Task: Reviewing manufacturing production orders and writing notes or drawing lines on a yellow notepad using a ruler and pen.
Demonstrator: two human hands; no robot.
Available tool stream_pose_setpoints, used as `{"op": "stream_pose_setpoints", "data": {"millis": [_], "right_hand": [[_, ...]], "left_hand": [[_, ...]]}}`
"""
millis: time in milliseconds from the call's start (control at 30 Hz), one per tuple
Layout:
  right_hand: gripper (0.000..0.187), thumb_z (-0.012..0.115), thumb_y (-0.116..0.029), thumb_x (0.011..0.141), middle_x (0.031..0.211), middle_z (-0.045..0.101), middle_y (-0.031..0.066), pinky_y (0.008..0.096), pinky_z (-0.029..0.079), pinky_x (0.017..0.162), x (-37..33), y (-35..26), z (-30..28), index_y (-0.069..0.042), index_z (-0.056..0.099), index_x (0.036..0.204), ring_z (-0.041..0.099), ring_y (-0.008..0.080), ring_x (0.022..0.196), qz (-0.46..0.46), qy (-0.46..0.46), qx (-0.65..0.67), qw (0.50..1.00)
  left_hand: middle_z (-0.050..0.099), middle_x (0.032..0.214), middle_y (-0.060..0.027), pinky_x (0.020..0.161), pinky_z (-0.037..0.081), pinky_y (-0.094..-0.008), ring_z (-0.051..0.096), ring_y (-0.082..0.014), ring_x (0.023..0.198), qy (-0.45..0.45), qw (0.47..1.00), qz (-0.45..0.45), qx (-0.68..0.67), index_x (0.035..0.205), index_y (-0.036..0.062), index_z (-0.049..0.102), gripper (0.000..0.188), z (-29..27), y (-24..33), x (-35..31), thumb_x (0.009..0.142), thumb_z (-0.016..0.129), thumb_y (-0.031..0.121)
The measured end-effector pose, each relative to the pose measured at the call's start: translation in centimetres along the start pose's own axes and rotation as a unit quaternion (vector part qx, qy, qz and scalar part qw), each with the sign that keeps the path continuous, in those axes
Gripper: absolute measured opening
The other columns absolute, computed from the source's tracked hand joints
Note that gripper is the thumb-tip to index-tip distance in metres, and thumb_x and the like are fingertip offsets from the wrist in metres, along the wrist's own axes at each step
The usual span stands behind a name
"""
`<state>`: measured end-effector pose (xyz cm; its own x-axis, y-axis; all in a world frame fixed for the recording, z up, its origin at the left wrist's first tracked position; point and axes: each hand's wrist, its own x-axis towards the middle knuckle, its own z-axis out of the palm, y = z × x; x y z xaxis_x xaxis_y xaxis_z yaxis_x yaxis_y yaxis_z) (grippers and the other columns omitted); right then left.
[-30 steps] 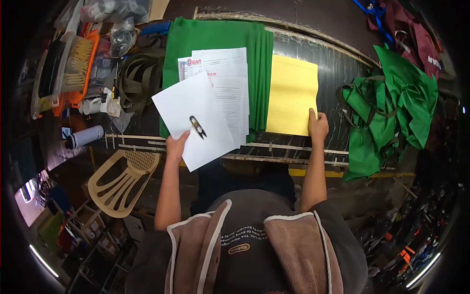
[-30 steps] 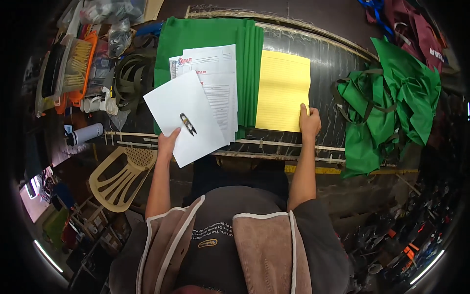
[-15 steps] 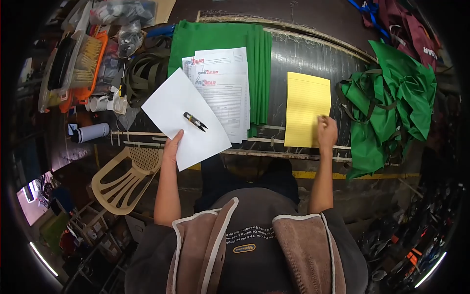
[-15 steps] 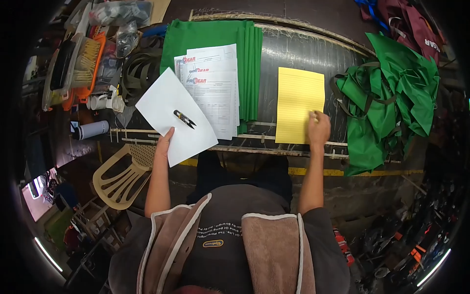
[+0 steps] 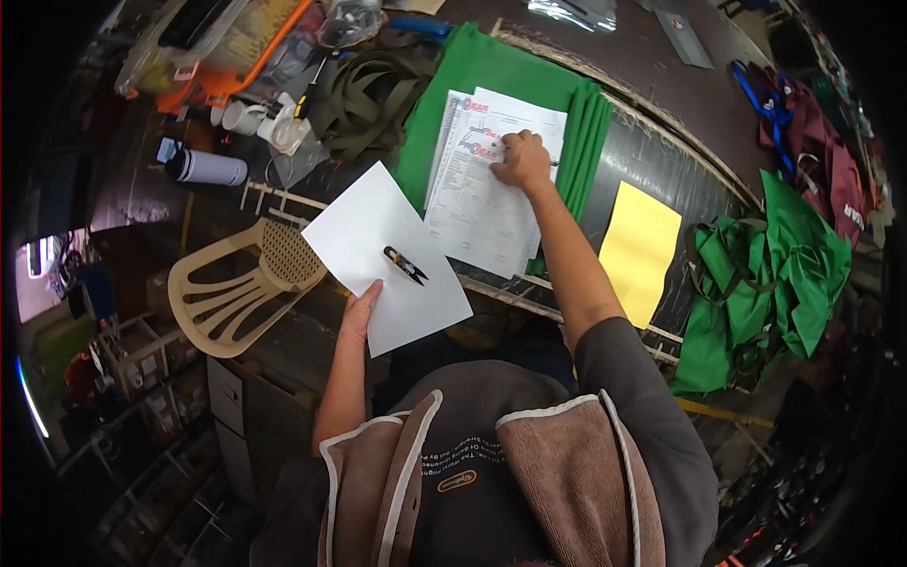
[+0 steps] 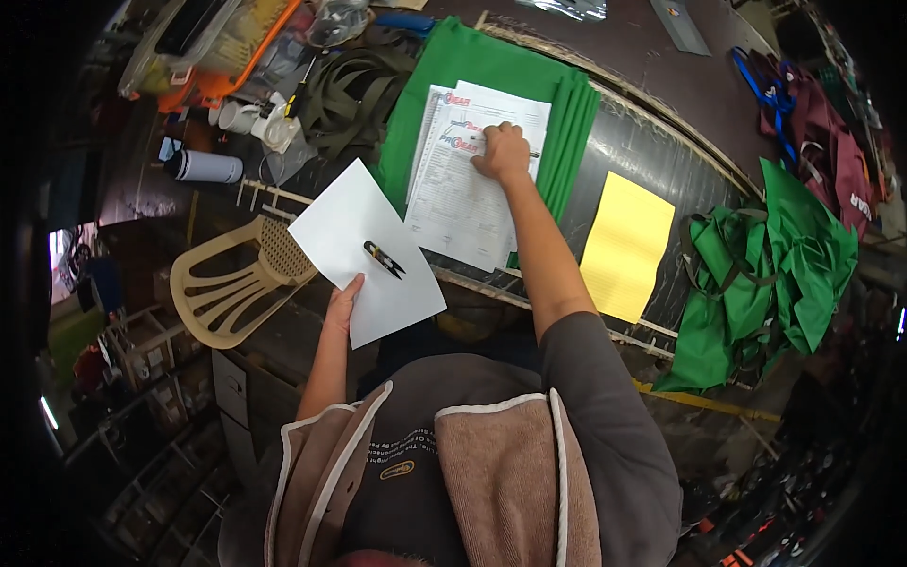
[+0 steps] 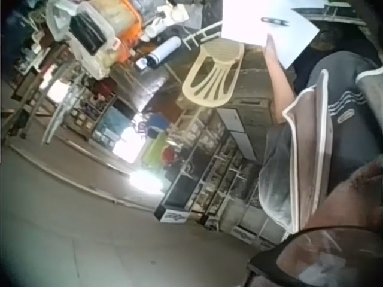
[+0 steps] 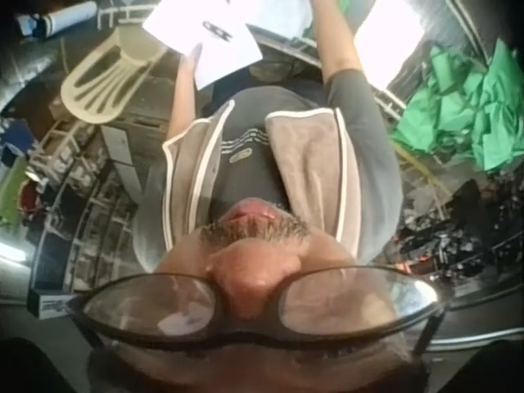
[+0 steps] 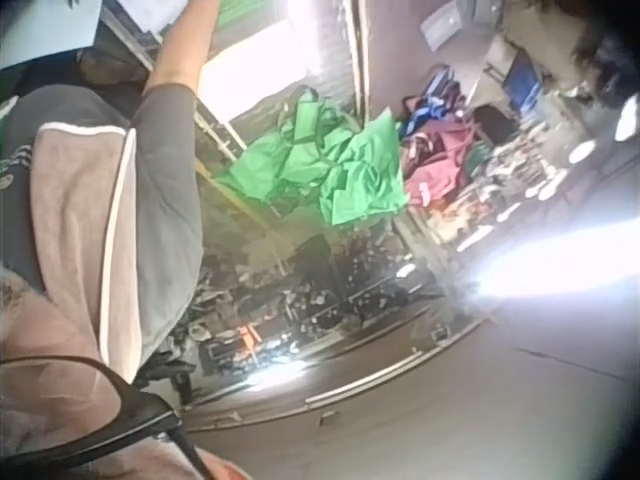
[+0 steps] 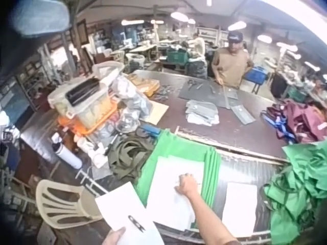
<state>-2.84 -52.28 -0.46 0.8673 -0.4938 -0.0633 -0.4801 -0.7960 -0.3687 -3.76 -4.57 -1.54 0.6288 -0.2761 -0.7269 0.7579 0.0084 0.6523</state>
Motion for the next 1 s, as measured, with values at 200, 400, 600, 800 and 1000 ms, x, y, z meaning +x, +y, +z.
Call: {"op": "stream_pose_setpoints", "data": {"millis": [200, 400, 600, 800, 1000], "right_hand": [[0.072, 0.101, -0.044, 0.068, 0.127, 0.072, 0.0163, 0.0487, 0.059, 0.103, 0.5, 1.2, -0.5, -0.010, 0.077, 0.126, 0.063, 0.0383, 0.128, 0.046, -0.054, 0.004, 0.997], [0.073, 0.101, -0.044, 0.065, 0.117, 0.078, 0.0161, 0.0447, 0.060, 0.099, 0.7, 0.8, -1.2, -0.008, 0.075, 0.123, 0.072, 0.0374, 0.113, 0.070, -0.103, 0.020, 0.992], [0.042, 0.092, -0.036, 0.073, 0.117, 0.080, 0.0108, 0.0467, 0.061, 0.095, 6.2, 2.5, -1.8, -0.017, 0.081, 0.108, 0.074, 0.0345, 0.113, 0.039, -0.165, -0.014, 0.985], [0.103, 0.105, -0.057, 0.054, 0.131, 0.074, 0.0152, 0.0468, 0.058, 0.107, 7.4, 1.4, -2.0, -0.009, 0.070, 0.139, 0.067, 0.0363, 0.127, -0.013, -0.140, -0.059, 0.988], [0.097, 0.105, -0.056, 0.055, 0.127, 0.072, 0.0141, 0.0467, 0.058, 0.105, 4.7, 0.9, -1.3, -0.009, 0.072, 0.134, 0.066, 0.0356, 0.124, 0.008, -0.120, -0.062, 0.991]], "left_hand": [[0.077, 0.124, -0.0087, 0.090, 0.063, -0.0394, 0.076, -0.0234, 0.104, 0.013, 1.000, 0.006, 0.018, 0.138, 0.0035, 0.070, 0.044, -3.8, -0.4, -0.7, 0.100, 0.085, 0.019], [0.077, 0.124, -0.0085, 0.092, 0.063, -0.0394, 0.075, -0.0231, 0.107, 0.029, 0.999, 0.007, 0.035, 0.138, 0.0036, 0.070, 0.044, -4.4, -0.4, -1.1, 0.099, 0.086, 0.018], [0.077, 0.127, -0.0088, 0.095, 0.061, -0.0400, 0.074, -0.0234, 0.108, 0.030, 0.999, 0.019, 0.029, 0.139, 0.0039, 0.071, 0.052, -3.6, -0.7, -1.6, 0.095, 0.090, 0.022], [0.077, 0.125, -0.0088, 0.092, 0.063, -0.0393, 0.075, -0.0231, 0.107, 0.018, 0.999, 0.010, 0.025, 0.138, 0.0029, 0.070, 0.044, -3.1, -1.1, -2.1, 0.099, 0.085, 0.017], [0.077, 0.125, -0.0088, 0.092, 0.063, -0.0385, 0.075, -0.0227, 0.106, 0.030, 0.999, -0.003, 0.020, 0.137, 0.0030, 0.071, 0.044, -2.6, -1.6, -2.0, 0.098, 0.086, 0.019]]}}
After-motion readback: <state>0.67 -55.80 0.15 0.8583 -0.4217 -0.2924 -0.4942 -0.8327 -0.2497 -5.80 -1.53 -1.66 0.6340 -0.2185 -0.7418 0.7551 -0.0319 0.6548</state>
